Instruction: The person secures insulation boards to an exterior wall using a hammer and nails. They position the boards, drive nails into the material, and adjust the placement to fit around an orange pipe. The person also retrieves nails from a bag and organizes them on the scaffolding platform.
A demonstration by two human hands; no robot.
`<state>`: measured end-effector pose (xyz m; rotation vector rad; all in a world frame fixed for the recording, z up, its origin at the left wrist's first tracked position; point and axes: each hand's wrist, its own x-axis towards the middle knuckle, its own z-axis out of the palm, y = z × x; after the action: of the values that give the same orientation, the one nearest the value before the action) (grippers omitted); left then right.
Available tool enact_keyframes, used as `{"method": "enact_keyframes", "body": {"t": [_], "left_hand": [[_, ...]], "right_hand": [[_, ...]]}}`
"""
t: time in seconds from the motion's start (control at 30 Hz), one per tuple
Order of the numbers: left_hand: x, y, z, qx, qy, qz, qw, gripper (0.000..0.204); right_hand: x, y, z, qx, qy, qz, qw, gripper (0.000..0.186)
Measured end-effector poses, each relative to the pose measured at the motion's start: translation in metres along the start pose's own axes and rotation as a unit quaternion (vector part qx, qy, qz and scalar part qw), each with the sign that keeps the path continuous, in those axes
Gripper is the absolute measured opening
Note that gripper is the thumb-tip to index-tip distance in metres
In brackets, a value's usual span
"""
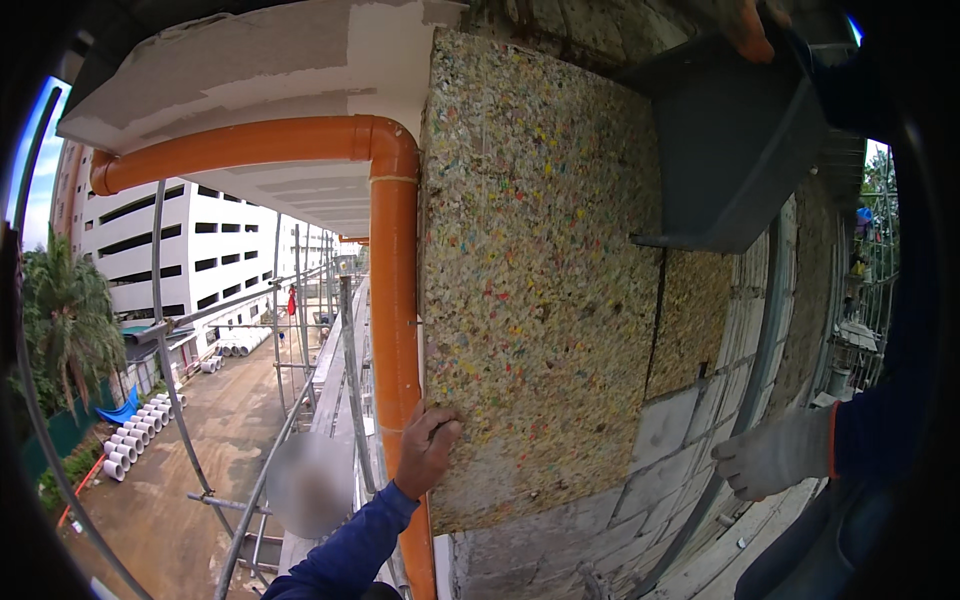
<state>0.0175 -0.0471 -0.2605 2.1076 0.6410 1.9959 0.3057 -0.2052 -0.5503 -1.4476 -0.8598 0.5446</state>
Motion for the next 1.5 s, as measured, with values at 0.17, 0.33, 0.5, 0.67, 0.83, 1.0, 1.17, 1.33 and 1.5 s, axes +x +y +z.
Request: {"method": "enact_keyframes", "body": {"t": [0.17, 0.33, 0.5, 0.67, 0.83, 1.0, 1.17, 1.33, 1.5], "left_hand": [[0.001, 0.003, 0.002, -0.018, 0.003, 0.011, 1.000, 0.017], [0.001, 0.000, 0.003, -0.013, 0.009, 0.025, 1.000, 0.016], [0.000, 0.003, 0.002, 0.001, 0.005, 0.006, 1.000, 0.016], [0.010, -0.004, -0.012, -0.043, 0.007, 0.047, 0.998, 0.015], [0.146, 0.047, -0.040, -0.141, 0.050, 0.097, 0.984, 0.017], [0.291, 0.098, -0.039, -0.067, 0.011, 0.072, 0.995, 0.027], [0.301, 0.112, -0.029, -0.073, 0.029, 0.039, 0.996, 0.030], [0.310, 0.104, -0.015, -0.079, 0.096, 0.077, 0.989, 0.028], [0.308, 0.101, -0.015, -0.048, 0.131, 0.108, 0.984, 0.028]], "right_hand": [[0.004, -0.002, -0.005, -0.001, 0.009, -0.003, 1.000, 0.033], [0.005, 0.006, -0.015, 0.006, 0.007, -0.012, 1.000, 0.032], [0.008, -0.003, -0.011, 0.002, 0.015, -0.010, 1.000, 0.032], [0.009, -0.004, -0.005, 0.005, 0.004, -0.004, 1.000, 0.031], [0.005, 0.002, -0.011, -0.006, 0.019, 0.007, 1.000, 0.031], [0.002, 0.005, -0.001, -0.002, 0.000, 0.015, 1.000, 0.030], [-0.005, 0.004, 0.005, 0.001, -0.015, 0.022, 1.000, 0.030], [-0.006, 0.005, 0.004, 0.003, -0.013, 0.019, 1.000, 0.029], [-0.006, 0.014, 0.012, 0.006, -0.021, 0.026, 0.999, 0.029]]}}
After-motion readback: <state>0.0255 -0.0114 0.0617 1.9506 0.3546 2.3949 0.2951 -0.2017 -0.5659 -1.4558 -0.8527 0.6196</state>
